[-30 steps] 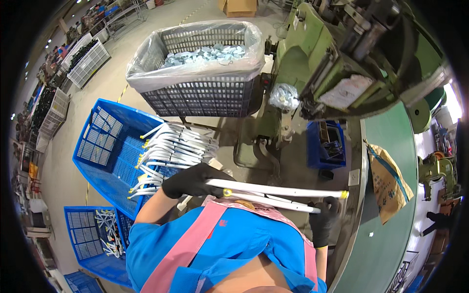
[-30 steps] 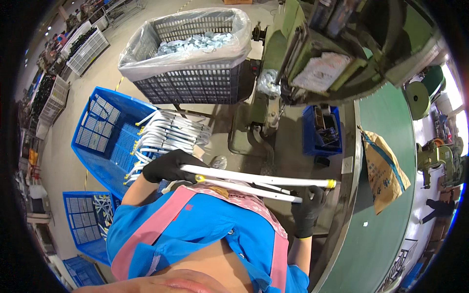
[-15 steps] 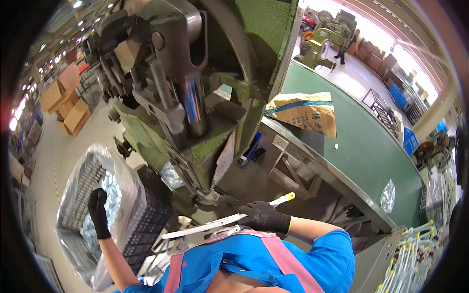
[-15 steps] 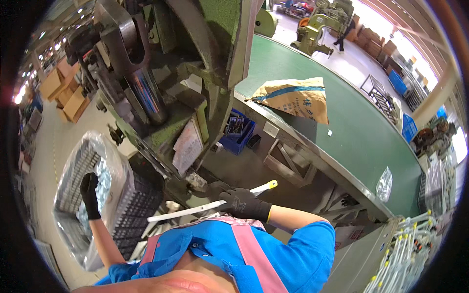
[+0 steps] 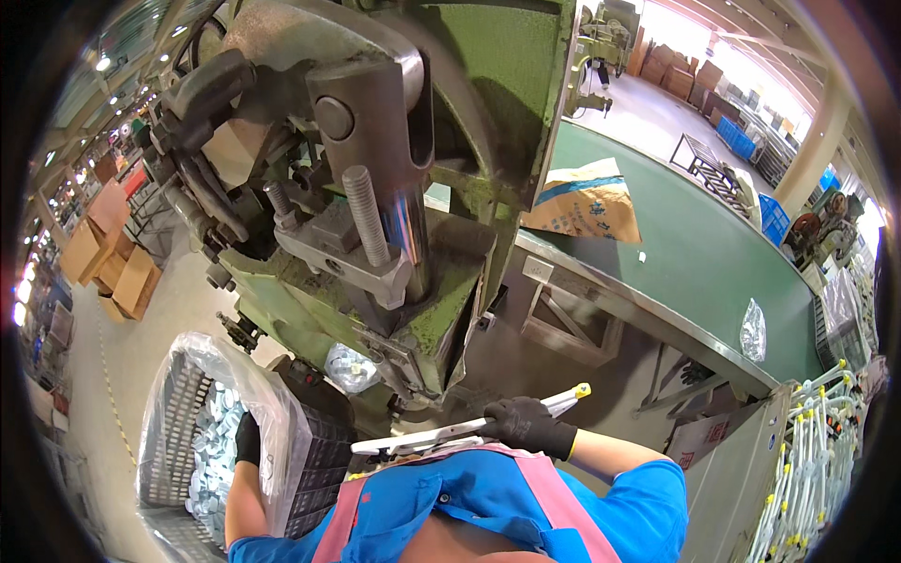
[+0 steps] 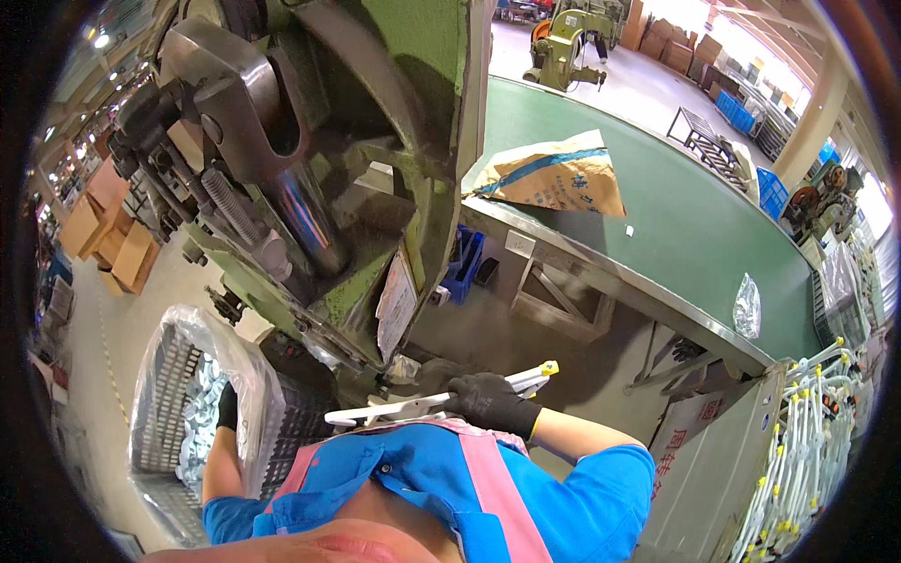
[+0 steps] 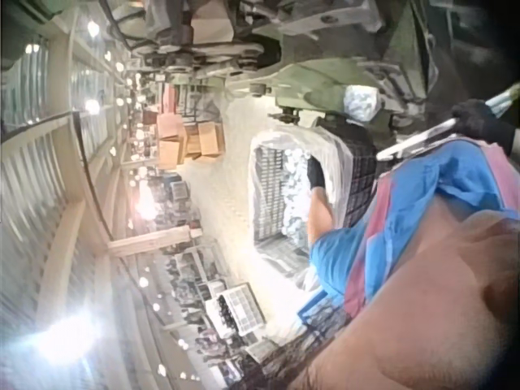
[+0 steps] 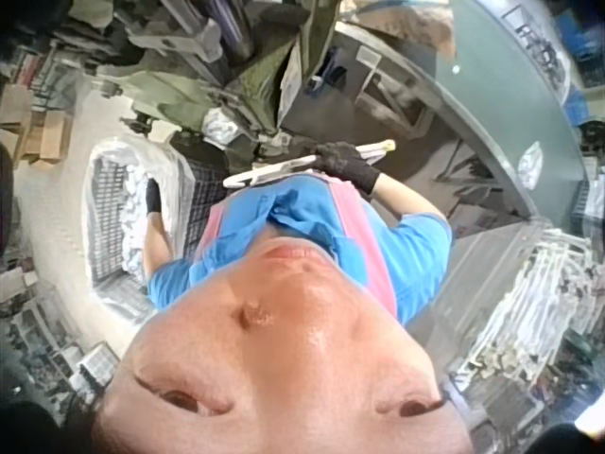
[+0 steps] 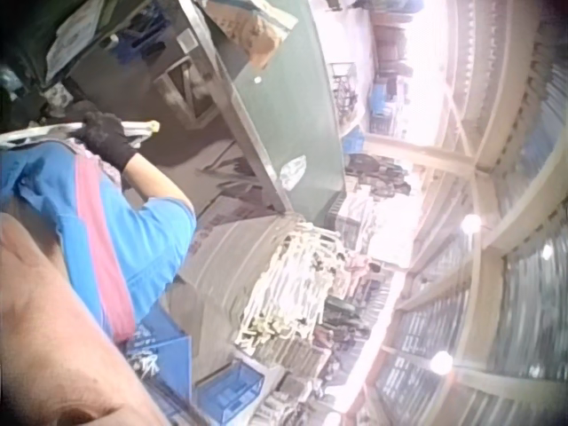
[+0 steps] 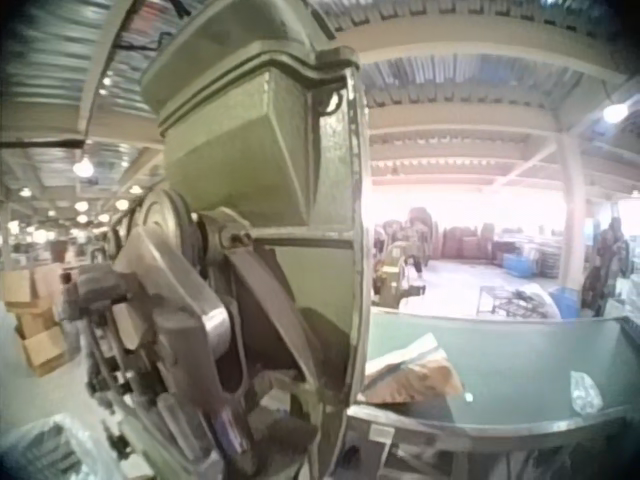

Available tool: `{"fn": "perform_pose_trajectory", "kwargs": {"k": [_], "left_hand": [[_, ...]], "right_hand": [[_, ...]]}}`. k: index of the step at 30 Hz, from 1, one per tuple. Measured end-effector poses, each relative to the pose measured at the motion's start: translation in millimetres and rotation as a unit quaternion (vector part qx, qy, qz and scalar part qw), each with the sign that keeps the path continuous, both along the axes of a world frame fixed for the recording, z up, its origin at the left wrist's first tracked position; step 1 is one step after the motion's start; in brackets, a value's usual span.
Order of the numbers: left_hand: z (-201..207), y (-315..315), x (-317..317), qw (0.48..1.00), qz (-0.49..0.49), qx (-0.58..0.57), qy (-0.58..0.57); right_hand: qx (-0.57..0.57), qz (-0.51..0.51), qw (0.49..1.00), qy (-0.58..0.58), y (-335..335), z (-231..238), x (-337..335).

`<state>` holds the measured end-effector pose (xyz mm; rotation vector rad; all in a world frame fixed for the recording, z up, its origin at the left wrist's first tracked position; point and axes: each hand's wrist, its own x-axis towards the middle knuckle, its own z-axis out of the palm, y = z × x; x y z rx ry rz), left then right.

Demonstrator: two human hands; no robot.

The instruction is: The person repeatedly picks white plastic components from a blue crate, inserts them into a green machine, and removes the assembled parts. The person then places the finished assemblies into a large clear bin and returns to the crate to continue the cycle.

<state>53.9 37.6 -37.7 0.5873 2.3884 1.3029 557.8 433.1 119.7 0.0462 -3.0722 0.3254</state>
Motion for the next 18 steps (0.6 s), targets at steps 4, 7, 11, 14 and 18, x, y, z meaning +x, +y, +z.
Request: {"fn": "perform_pose_trajectory", "kwargs": {"k": [4, 7, 11, 14, 18], "left_hand": [[37, 4, 15, 0.942, -0.002, -0.124, 0.313], [32, -8, 16, 0.946, -0.008, -0.168, 0.276], [4, -32, 15, 0.992, -0.047, -0.114, 0.012], [3, -47, 26, 0.993, 0.030, -0.087, -0.080], [26, -42, 36, 0.991, 0.057, -0.091, -0.085]], "right_hand": [[-0.005, 0.003, 1.000, 0.003, -3, -6, -6], [-0.004, 0.028, 0.998, 0.047, 1, -7, -11], [-0.007, 0.060, 0.997, 0.043, 14, -9, -14], [-0.022, 0.079, 0.995, 0.064, 30, -10, -14], [-0.035, 0.110, 0.993, 0.033, 64, -9, -11]]}}
